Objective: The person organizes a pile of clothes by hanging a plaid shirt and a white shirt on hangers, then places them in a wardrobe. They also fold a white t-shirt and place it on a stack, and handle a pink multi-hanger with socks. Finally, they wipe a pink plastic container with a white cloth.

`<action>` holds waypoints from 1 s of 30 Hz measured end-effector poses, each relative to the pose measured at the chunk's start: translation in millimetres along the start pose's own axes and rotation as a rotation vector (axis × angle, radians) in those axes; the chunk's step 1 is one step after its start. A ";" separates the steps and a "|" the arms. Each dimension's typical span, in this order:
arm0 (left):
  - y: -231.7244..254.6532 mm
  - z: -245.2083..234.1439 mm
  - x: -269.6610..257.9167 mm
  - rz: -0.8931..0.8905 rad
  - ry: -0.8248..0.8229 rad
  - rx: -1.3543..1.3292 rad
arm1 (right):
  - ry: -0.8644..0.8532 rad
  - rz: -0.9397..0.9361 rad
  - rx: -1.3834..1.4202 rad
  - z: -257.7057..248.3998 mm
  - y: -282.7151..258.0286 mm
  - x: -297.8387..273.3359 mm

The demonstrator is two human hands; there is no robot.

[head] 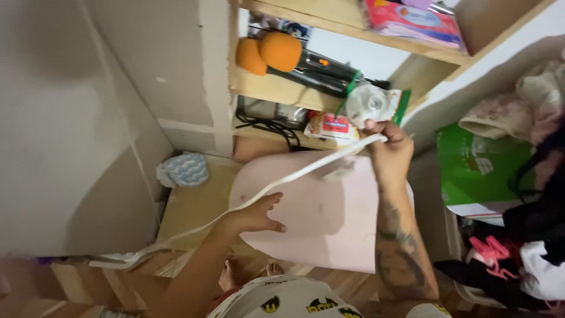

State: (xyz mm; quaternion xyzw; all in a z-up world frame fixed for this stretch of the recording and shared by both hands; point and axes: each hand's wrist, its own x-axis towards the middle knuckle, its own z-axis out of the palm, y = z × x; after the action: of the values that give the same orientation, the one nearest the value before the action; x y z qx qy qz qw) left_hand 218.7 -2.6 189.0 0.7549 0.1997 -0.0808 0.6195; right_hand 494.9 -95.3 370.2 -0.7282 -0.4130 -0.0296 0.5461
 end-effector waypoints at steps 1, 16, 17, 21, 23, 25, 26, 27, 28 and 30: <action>4.2 -1.9 0.4 0.068 -0.066 0.012 | 0.001 0.163 0.061 -8.8 9.2 9.3; -68.8 -120.1 97.3 -0.005 0.745 -1.283 | -0.360 0.198 -0.685 -99.9 155.8 -36.8; -70.3 -109.8 102.2 -0.298 0.755 -0.929 | -0.381 0.244 -0.719 -100.8 164.1 -49.2; -59.6 -69.9 110.2 -0.632 0.651 0.021 | -0.331 0.151 -0.772 -112.8 188.7 -79.8; -41.4 -44.4 117.9 -0.630 0.566 0.408 | -0.303 0.177 -0.732 -124.2 197.3 -87.2; -19.5 -22.0 129.4 -0.575 0.377 0.554 | -0.318 0.211 -0.661 -134.1 203.6 -99.9; -8.9 -11.4 136.0 -0.530 0.241 0.504 | -0.345 0.230 -0.609 -138.5 205.9 -110.5; 0.9 0.4 140.6 -0.494 0.180 0.465 | -0.363 0.245 -0.557 -142.7 208.2 -119.7; 8.9 14.4 143.9 -0.456 0.121 0.428 | -0.383 0.285 -0.535 -147.1 209.5 -132.2; 14.2 40.5 145.0 -0.207 0.123 0.508 | -0.422 0.368 -0.496 -159.4 208.6 -164.8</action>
State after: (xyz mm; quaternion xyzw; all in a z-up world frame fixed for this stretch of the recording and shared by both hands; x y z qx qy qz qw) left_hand 361.0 -14.8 139.3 0.8650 0.2864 -0.1452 0.3857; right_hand 583.8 -332.9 192.0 -0.8906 -0.3589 0.1207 0.2519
